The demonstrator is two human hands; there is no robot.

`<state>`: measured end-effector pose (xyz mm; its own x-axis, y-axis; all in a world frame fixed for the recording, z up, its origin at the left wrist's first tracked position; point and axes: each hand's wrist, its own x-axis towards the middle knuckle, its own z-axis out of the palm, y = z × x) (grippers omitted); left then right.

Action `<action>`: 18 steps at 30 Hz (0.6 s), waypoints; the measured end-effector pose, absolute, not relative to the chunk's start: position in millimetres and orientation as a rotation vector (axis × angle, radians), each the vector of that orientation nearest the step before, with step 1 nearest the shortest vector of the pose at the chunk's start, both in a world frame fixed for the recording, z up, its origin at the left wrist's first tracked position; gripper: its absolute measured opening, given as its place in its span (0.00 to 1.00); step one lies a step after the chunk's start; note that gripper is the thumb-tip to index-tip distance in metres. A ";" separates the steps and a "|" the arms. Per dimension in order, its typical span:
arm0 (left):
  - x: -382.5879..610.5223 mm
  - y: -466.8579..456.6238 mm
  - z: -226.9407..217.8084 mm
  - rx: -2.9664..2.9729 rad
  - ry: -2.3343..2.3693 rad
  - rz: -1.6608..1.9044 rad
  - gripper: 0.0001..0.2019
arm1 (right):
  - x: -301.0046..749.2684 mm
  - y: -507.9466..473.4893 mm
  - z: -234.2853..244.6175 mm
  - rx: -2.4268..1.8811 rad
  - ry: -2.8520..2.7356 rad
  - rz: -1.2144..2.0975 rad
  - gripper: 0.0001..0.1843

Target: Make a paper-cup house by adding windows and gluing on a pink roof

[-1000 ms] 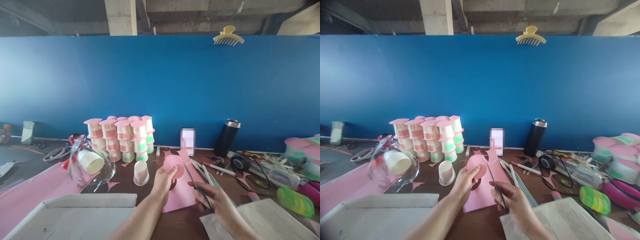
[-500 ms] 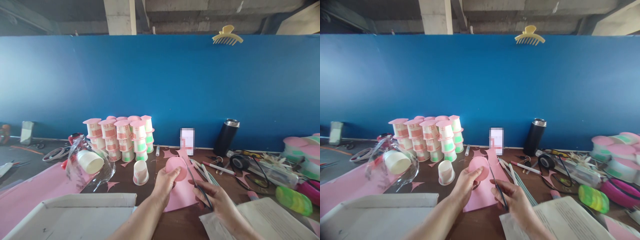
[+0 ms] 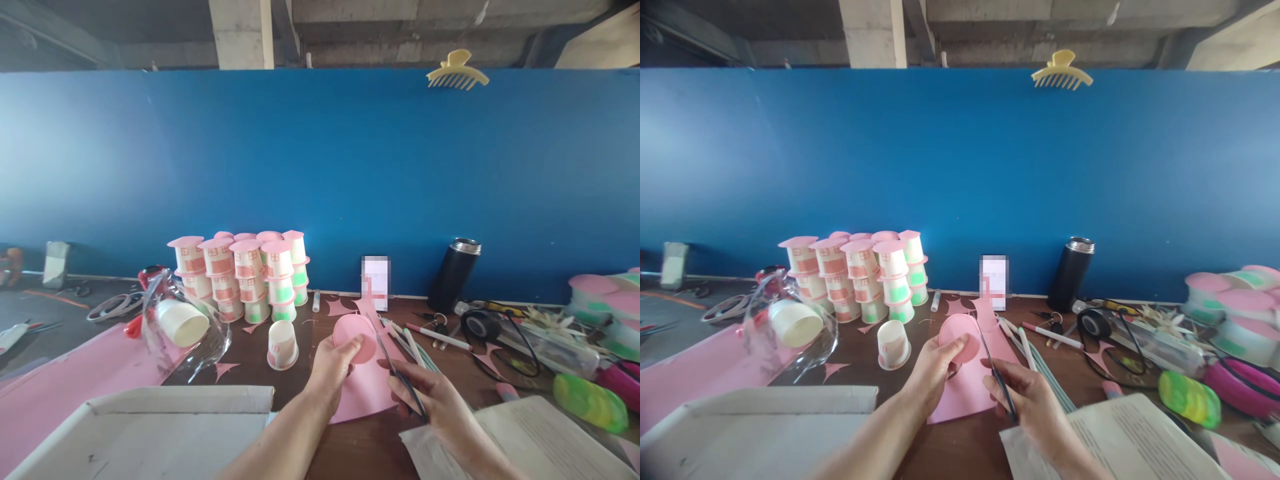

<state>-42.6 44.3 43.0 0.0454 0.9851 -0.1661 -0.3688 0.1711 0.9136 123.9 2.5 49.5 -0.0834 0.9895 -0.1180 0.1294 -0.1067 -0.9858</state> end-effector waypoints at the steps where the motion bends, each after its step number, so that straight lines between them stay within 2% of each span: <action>1: -42.6 44.4 42.9 0.814 0.992 1.232 0.17 | 123.7 2.6 49.9 -1.345 -1.323 1.291 0.34; 18: -43.5 44.4 43.7 0.808 0.980 1.221 0.19 | 124.5 -1.7 54.9 -1.370 -1.377 1.209 0.31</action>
<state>-43.5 44.4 43.7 0.0607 0.9839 -0.1682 -0.3770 0.1786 0.9088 124.5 -1.7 54.9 -0.0632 0.9955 -0.0708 0.1989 -0.0570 -0.9784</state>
